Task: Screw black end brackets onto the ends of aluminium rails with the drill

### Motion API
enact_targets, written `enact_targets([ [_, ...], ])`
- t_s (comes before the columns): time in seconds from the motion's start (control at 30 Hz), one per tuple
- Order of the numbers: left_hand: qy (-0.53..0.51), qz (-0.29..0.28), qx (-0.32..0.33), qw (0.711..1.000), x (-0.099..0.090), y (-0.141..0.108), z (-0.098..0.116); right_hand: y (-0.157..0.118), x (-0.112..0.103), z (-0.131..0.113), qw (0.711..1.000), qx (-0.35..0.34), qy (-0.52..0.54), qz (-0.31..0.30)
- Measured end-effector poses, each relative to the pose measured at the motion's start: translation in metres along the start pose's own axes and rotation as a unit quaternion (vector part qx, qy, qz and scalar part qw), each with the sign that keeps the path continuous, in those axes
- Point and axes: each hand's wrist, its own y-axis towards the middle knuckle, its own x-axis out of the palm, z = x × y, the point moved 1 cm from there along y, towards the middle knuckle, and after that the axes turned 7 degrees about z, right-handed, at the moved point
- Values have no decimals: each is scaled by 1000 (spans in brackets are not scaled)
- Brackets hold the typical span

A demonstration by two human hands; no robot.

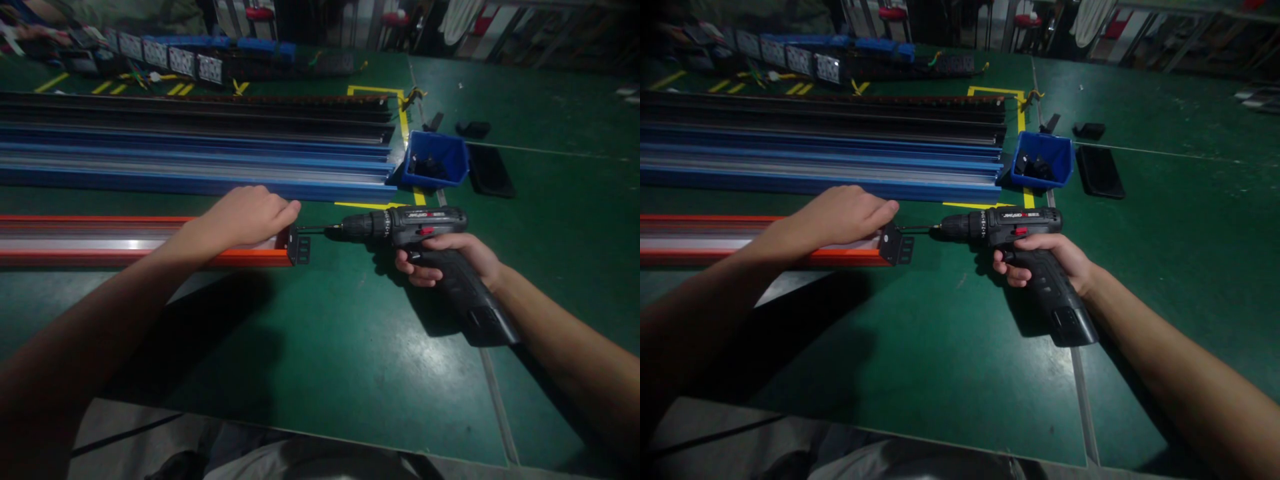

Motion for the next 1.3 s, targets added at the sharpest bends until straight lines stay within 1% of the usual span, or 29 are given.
enact_targets([
  [0.17,-33,21,-21,999,7,2,-5,0,1,-1,1000,-4,-14,14],
  [0.37,-60,17,-16,998,9,2,-7,-1,4,-2,1000,-1,-19,20],
  [0.53,-55,12,-22,998,6,2,-5,-1,3,-2,1000,1,-21,16],
  [0.67,-35,7,-6,999,7,2,-6,-1,3,-2,1000,-2,-24,14],
  [0.8,-25,16,-3,1000,10,2,-8,-1,3,-2,1000,-4,-25,15],
  [0.97,-14,9,5,1000,7,1,-6,-1,3,-2,1000,-4,-22,9],
  [1.1,-19,12,8,1000,6,1,-6,0,3,-2,1000,0,-21,10],
  [1.3,-34,23,-5,999,8,1,-7,0,3,-2,1000,-1,-20,20],
])
